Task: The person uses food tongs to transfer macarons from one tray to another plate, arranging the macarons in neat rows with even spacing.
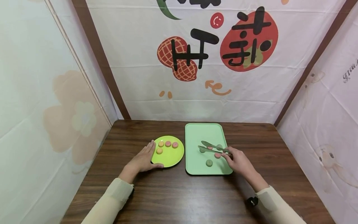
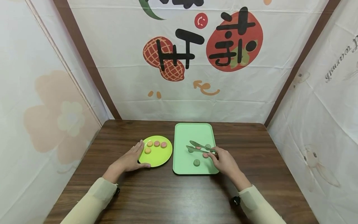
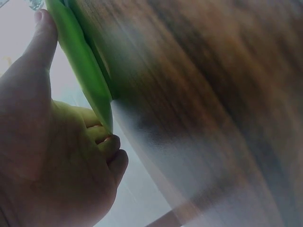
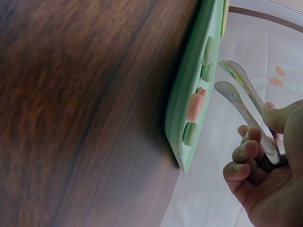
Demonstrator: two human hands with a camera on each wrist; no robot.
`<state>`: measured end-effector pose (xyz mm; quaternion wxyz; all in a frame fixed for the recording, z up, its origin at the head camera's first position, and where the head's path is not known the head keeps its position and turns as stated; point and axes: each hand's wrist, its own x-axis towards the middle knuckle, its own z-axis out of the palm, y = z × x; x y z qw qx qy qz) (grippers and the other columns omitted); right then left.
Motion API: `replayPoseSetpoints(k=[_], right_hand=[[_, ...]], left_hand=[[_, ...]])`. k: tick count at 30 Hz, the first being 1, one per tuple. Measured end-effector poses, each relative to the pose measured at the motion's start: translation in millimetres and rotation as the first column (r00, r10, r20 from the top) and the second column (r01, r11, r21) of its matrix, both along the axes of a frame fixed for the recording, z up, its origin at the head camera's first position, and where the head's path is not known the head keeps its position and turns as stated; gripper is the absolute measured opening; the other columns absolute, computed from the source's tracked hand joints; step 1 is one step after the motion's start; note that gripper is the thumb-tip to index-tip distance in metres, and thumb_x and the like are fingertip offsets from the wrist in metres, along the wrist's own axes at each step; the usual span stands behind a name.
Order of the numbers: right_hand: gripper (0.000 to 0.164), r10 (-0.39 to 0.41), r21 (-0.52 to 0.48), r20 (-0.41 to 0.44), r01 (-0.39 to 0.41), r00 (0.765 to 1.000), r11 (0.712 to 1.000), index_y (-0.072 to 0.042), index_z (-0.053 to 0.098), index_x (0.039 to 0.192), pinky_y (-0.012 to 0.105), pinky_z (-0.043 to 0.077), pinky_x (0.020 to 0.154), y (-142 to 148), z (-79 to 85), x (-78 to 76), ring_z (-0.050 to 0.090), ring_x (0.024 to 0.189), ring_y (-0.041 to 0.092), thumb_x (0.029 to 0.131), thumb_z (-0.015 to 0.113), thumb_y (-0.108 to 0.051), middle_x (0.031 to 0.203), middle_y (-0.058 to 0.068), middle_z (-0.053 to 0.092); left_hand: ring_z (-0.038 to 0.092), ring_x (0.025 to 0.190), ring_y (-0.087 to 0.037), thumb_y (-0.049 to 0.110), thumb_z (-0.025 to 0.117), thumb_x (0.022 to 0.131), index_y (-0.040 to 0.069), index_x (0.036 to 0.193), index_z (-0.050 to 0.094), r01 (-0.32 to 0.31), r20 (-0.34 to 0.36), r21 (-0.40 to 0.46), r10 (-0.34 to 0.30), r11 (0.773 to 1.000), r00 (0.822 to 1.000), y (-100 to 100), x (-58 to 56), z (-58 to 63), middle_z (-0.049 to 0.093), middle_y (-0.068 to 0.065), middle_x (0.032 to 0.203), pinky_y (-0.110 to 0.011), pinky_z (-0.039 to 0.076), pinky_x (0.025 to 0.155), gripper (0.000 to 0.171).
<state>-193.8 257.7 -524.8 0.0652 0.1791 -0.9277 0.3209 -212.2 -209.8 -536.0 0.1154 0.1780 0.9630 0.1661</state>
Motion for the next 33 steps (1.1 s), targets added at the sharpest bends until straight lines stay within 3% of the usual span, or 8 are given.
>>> replayPoseSetpoints(k=[8,16,33], right_hand=[[0.028,-0.005,0.01,-0.041,0.006,0.999,1.0,0.0,0.075,0.122,0.045,0.063,0.077,-0.5,-3.9,0.2,0.076,0.094,0.025,0.104,0.075,-0.02,0.108,0.013,0.079],[0.025,-0.012,0.026,-0.031,0.013,0.999,1.0,-0.002,0.074,0.119,0.034,0.056,0.067,2.1,-8.5,-0.1,0.068,0.08,0.013,0.104,0.075,-0.022,0.097,0.005,0.076],[0.026,-0.01,0.037,-0.044,0.012,0.999,0.999,-0.002,0.076,0.118,0.042,0.061,0.074,1.8,-9.1,-0.2,0.074,0.088,0.02,0.103,0.076,-0.023,0.102,0.009,0.079]], left_hand=[[0.013,0.164,-0.042,0.071,0.073,0.092,-0.01,0.168,0.009,-0.006,-0.003,-0.003,0.006,1.0,1.0,-1.2,-0.1,1.2,0.006,-0.029,0.177,-0.055,0.02,0.133,0.129],[0.013,0.164,-0.043,0.07,0.074,0.092,-0.011,0.167,0.009,-0.002,0.003,-0.001,0.002,1.0,1.0,-0.2,-0.4,0.5,0.006,-0.03,0.176,-0.055,0.02,0.133,0.128],[0.012,0.165,-0.042,0.07,0.073,0.092,-0.01,0.168,0.008,-0.008,0.012,-0.006,0.008,1.0,1.0,1.0,0.6,1.5,0.006,-0.029,0.177,-0.054,0.019,0.133,0.128]])
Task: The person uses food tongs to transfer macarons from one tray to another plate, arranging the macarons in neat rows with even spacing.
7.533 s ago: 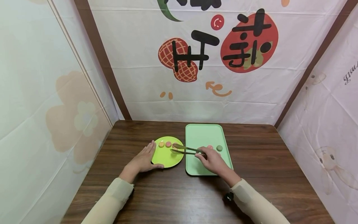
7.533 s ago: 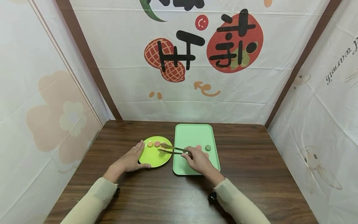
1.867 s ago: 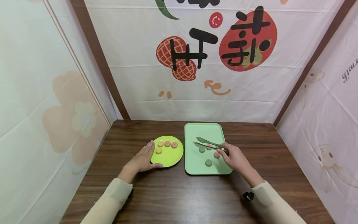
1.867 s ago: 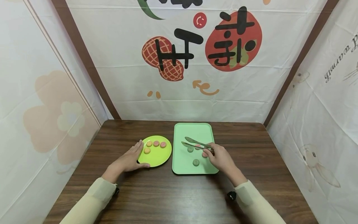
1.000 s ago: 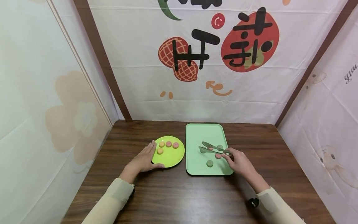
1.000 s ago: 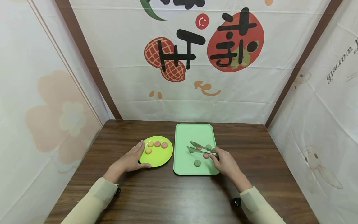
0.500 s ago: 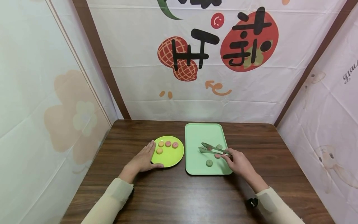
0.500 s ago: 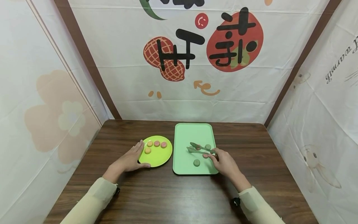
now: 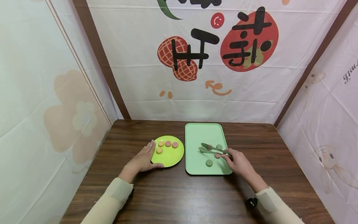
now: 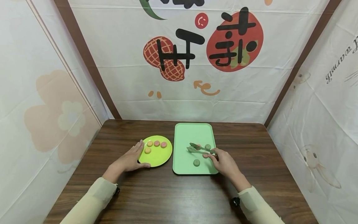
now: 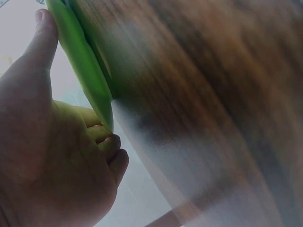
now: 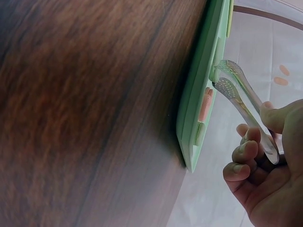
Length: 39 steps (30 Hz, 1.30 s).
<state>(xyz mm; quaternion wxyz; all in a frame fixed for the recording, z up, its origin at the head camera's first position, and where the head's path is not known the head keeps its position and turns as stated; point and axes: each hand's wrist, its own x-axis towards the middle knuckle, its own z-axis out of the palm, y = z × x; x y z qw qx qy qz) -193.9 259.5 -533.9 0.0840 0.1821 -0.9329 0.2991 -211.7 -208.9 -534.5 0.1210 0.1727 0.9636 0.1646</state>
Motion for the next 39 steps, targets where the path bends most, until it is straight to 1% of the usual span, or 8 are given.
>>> replayPoseSetpoints(k=[6,11,18,22,25,26,32,39], right_hand=[[0.023,-0.006,0.003,-0.003,0.006,1.0,1.0,-0.002,0.076,0.116,0.044,0.061,0.074,0,0.2,-0.4,0.074,0.087,0.02,0.103,0.076,-0.022,0.1,0.008,0.079],[0.025,-0.007,0.001,0.0,0.007,1.0,1.0,-0.002,0.076,0.118,0.043,0.061,0.073,0,0.8,-0.1,0.073,0.087,0.02,0.103,0.076,-0.022,0.102,0.009,0.079],[0.025,-0.001,-0.005,0.003,0.001,1.0,1.0,-0.003,0.076,0.12,0.037,0.057,0.069,-2,2.2,-0.4,0.069,0.081,0.013,0.104,0.074,-0.022,0.099,0.005,0.077],[0.023,0.002,-0.016,0.012,-0.002,1.0,1.0,-0.004,0.075,0.121,0.033,0.054,0.065,-3,2.7,-0.5,0.064,0.076,0.01,0.105,0.073,-0.022,0.096,0.002,0.076],[0.02,0.007,-0.024,0.017,-0.007,1.0,1.0,-0.006,0.075,0.119,0.03,0.05,0.061,-4,3.6,-0.8,0.058,0.07,0.008,0.106,0.072,-0.021,0.09,-0.001,0.073],[0.021,0.009,-0.026,0.013,-0.009,1.0,1.0,-0.006,0.075,0.119,0.03,0.05,0.061,-4,4.0,-1.1,0.058,0.071,0.008,0.106,0.072,-0.021,0.091,-0.002,0.073],[0.026,0.015,-0.041,0.0,-0.015,1.0,0.999,-0.005,0.077,0.124,0.031,0.051,0.064,-7,8.0,-2.3,0.061,0.074,0.008,0.107,0.071,-0.024,0.097,0.001,0.076],[0.028,0.017,-0.043,0.019,-0.017,1.0,0.999,-0.005,0.076,0.126,0.03,0.05,0.062,-10,8.7,-3.1,0.059,0.071,0.007,0.107,0.07,-0.026,0.094,0.001,0.076]], left_hand=[[0.013,0.164,-0.043,0.07,0.073,0.092,-0.011,0.167,0.009,0.006,-0.002,-0.001,-0.006,1.0,1.0,0,0.1,-0.3,0.006,-0.029,0.177,-0.055,0.02,0.133,0.128],[0.013,0.164,-0.043,0.07,0.073,0.092,-0.011,0.167,0.008,0.004,-0.001,0.0,-0.004,1.0,1.0,0,0.4,-0.5,0.006,-0.029,0.177,-0.055,0.02,0.133,0.128],[0.011,0.164,-0.043,0.071,0.073,0.092,-0.011,0.167,0.008,-0.003,0.006,0.001,0.002,1.0,1.0,-3,0.2,-2.1,0.005,-0.029,0.177,-0.055,0.019,0.133,0.129],[0.011,0.165,-0.042,0.072,0.072,0.092,-0.01,0.168,0.008,-0.003,0.004,-0.004,0.003,1.0,1.0,-3,-0.2,-3.1,0.005,-0.029,0.177,-0.055,0.019,0.133,0.129],[0.011,0.165,-0.042,0.072,0.072,0.092,-0.01,0.168,0.008,-0.002,0.006,-0.001,0.002,1.0,1.0,-3,-0.1,-2.5,0.005,-0.029,0.177,-0.055,0.019,0.133,0.129],[0.011,0.165,-0.042,0.072,0.072,0.092,-0.01,0.168,0.008,-0.001,0.007,0.0,0.001,1.0,1.0,-2,0.1,-2.1,0.004,-0.029,0.177,-0.055,0.019,0.133,0.129],[0.011,0.164,-0.043,0.072,0.073,0.092,-0.01,0.168,0.008,-0.003,0.008,0.006,0.003,1.0,1.0,-1,0.4,0.4,0.004,-0.028,0.177,-0.055,0.019,0.133,0.129],[0.011,0.164,-0.043,0.071,0.073,0.092,-0.01,0.168,0.008,-0.002,0.009,0.007,0.002,1.0,1.0,0,-0.5,-0.1,0.004,-0.028,0.177,-0.055,0.019,0.133,0.129]])
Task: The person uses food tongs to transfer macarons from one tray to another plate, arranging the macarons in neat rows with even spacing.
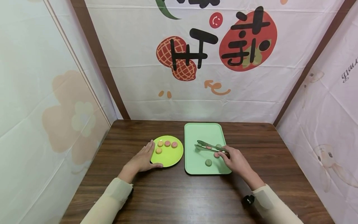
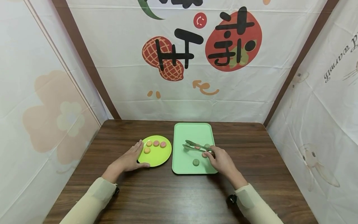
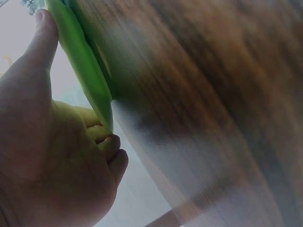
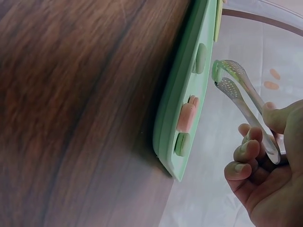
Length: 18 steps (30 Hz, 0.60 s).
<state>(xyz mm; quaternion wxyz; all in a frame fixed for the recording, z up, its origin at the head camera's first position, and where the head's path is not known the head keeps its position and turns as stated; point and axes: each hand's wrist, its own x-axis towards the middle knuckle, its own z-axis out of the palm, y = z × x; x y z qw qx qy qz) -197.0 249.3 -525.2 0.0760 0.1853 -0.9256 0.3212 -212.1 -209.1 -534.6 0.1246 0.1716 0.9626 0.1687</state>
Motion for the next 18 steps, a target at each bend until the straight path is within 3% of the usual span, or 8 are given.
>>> replayPoseSetpoints(k=[11,18], right_hand=[[0.035,0.031,-0.049,0.036,-0.029,0.999,0.998,-0.003,0.07,0.136,0.029,0.051,0.063,-10,2.0,0.5,0.068,0.078,0.008,0.108,0.069,-0.024,0.101,0.003,0.081],[0.028,0.075,-0.055,0.02,-0.073,0.997,0.996,-0.003,0.072,0.127,0.027,0.047,0.057,-16,4.6,-2.0,0.063,0.071,0.002,0.109,0.068,-0.024,0.095,0.006,0.079]], left_hand=[[0.012,0.164,-0.043,0.071,0.073,0.092,-0.011,0.167,0.009,0.004,-0.008,-0.006,-0.004,1.0,1.0,0,-0.2,-1.1,0.006,-0.029,0.177,-0.055,0.019,0.133,0.128],[0.012,0.164,-0.042,0.07,0.073,0.092,-0.01,0.168,0.009,0.001,-0.007,-0.005,-0.001,1.0,1.0,0,-0.7,-0.1,0.006,-0.028,0.177,-0.055,0.019,0.133,0.128]])
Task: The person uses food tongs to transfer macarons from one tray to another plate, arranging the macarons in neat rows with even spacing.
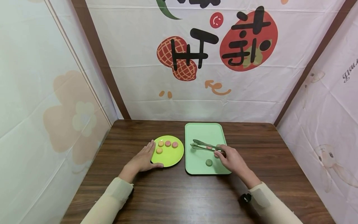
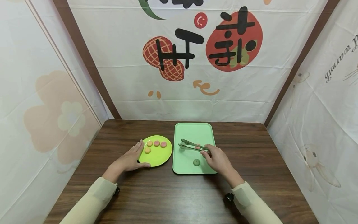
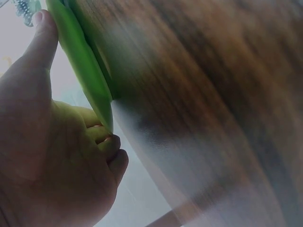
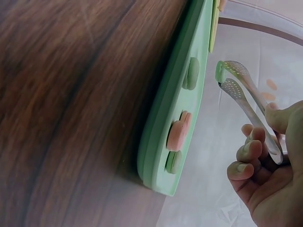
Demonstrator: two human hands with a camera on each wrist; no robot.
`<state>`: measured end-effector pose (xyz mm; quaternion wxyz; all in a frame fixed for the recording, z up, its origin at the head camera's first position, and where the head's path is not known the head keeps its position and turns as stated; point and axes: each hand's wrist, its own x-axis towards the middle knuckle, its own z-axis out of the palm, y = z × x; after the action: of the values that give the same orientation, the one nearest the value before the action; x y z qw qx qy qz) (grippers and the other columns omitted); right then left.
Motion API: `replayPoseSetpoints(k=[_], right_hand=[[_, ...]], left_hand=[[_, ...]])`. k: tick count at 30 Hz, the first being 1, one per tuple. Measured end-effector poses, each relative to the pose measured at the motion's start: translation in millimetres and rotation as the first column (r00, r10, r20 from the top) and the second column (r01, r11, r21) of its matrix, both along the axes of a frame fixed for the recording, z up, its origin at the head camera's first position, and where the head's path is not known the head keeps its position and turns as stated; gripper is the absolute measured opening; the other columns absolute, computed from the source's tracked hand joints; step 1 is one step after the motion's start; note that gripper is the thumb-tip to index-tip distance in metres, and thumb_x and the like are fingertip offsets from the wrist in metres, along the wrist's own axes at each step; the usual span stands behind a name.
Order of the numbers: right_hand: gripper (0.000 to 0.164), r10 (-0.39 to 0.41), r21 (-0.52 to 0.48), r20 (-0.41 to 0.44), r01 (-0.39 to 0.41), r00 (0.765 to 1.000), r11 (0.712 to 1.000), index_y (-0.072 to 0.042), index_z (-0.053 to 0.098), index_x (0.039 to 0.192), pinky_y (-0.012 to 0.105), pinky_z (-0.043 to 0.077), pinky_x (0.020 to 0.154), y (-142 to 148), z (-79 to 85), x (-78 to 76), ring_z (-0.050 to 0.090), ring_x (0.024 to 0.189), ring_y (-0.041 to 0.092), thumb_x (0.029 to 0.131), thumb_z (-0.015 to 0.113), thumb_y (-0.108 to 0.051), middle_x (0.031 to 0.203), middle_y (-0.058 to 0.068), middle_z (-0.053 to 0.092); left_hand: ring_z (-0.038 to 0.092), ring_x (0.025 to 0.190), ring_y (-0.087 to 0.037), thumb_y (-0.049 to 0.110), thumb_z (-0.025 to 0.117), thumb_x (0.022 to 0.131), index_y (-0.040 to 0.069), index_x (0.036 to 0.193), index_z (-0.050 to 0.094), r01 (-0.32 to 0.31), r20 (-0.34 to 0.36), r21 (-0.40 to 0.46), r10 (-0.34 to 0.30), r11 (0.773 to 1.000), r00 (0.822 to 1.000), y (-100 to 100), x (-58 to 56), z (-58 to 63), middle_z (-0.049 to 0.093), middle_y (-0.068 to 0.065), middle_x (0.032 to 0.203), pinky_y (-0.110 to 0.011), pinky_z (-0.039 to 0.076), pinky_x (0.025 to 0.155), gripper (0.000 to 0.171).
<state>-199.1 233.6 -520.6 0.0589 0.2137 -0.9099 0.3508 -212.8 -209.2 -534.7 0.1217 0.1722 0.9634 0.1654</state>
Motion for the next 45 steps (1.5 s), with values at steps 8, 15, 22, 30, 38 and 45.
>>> replayPoseSetpoints(k=[8,15,22,30,38,45], right_hand=[[0.027,0.024,-0.01,-0.048,-0.024,0.999,1.0,-0.006,0.075,0.122,0.026,0.044,0.053,-7,-0.7,-3.8,0.051,0.061,0.004,0.108,0.069,-0.028,0.082,-0.002,0.069],[0.031,0.044,-0.014,-0.065,-0.045,0.997,0.999,-0.007,0.076,0.127,0.028,0.053,0.064,-17,-0.6,-5.3,0.061,0.074,0.001,0.108,0.068,-0.03,0.103,0.001,0.077],[0.031,0.059,-0.007,-0.047,-0.059,0.997,0.998,-0.008,0.076,0.125,0.027,0.05,0.062,-22,0.1,-6.2,0.057,0.071,0.0,0.11,0.065,-0.032,0.102,0.004,0.076],[0.031,0.058,0.002,-0.052,-0.058,0.997,0.998,-0.005,0.075,0.126,0.027,0.047,0.06,-29,4.5,-6.2,0.052,0.065,0.005,0.109,0.067,-0.03,0.087,-0.004,0.069],[0.031,0.078,-0.023,-0.035,-0.078,0.996,0.997,-0.003,0.073,0.127,0.03,0.058,0.067,-37,4.5,-6.6,0.066,0.078,0.003,0.108,0.069,-0.027,0.101,0.006,0.078],[0.031,0.108,-0.023,-0.022,-0.108,0.994,0.994,-0.002,0.074,0.125,0.029,0.055,0.063,-44,2.5,-10.8,0.061,0.07,0.003,0.109,0.067,-0.028,0.095,0.007,0.077]], left_hand=[[0.012,0.165,-0.042,0.071,0.073,0.092,-0.01,0.168,0.008,0.0,0.005,-0.006,0.0,1.0,1.0,0,-0.6,-0.4,0.005,-0.028,0.177,-0.054,0.019,0.133,0.128],[0.012,0.165,-0.042,0.071,0.073,0.092,-0.01,0.168,0.008,-0.003,0.004,-0.004,0.003,1.0,1.0,0,-0.9,-1.4,0.005,-0.029,0.177,-0.055,0.019,0.133,0.129],[0.012,0.164,-0.043,0.071,0.073,0.092,-0.011,0.167,0.009,0.004,-0.004,-0.007,-0.004,1.0,1.0,1,-1.0,-0.8,0.006,-0.03,0.177,-0.055,0.02,0.133,0.128],[0.013,0.164,-0.043,0.071,0.073,0.092,-0.011,0.167,0.009,0.002,-0.005,-0.009,-0.002,1.0,1.0,1,0.0,-0.7,0.006,-0.03,0.176,-0.055,0.019,0.133,0.129],[0.011,0.164,-0.043,0.072,0.072,0.091,-0.011,0.167,0.009,0.004,-0.002,0.005,-0.004,1.0,1.0,-1,-0.3,-5.5,0.006,-0.03,0.176,-0.055,0.018,0.133,0.129],[0.011,0.164,-0.043,0.074,0.072,0.091,-0.011,0.167,0.008,0.008,-0.01,0.01,-0.008,1.0,1.0,-1,-1.4,-6.6,0.006,-0.03,0.176,-0.055,0.017,0.133,0.13]])
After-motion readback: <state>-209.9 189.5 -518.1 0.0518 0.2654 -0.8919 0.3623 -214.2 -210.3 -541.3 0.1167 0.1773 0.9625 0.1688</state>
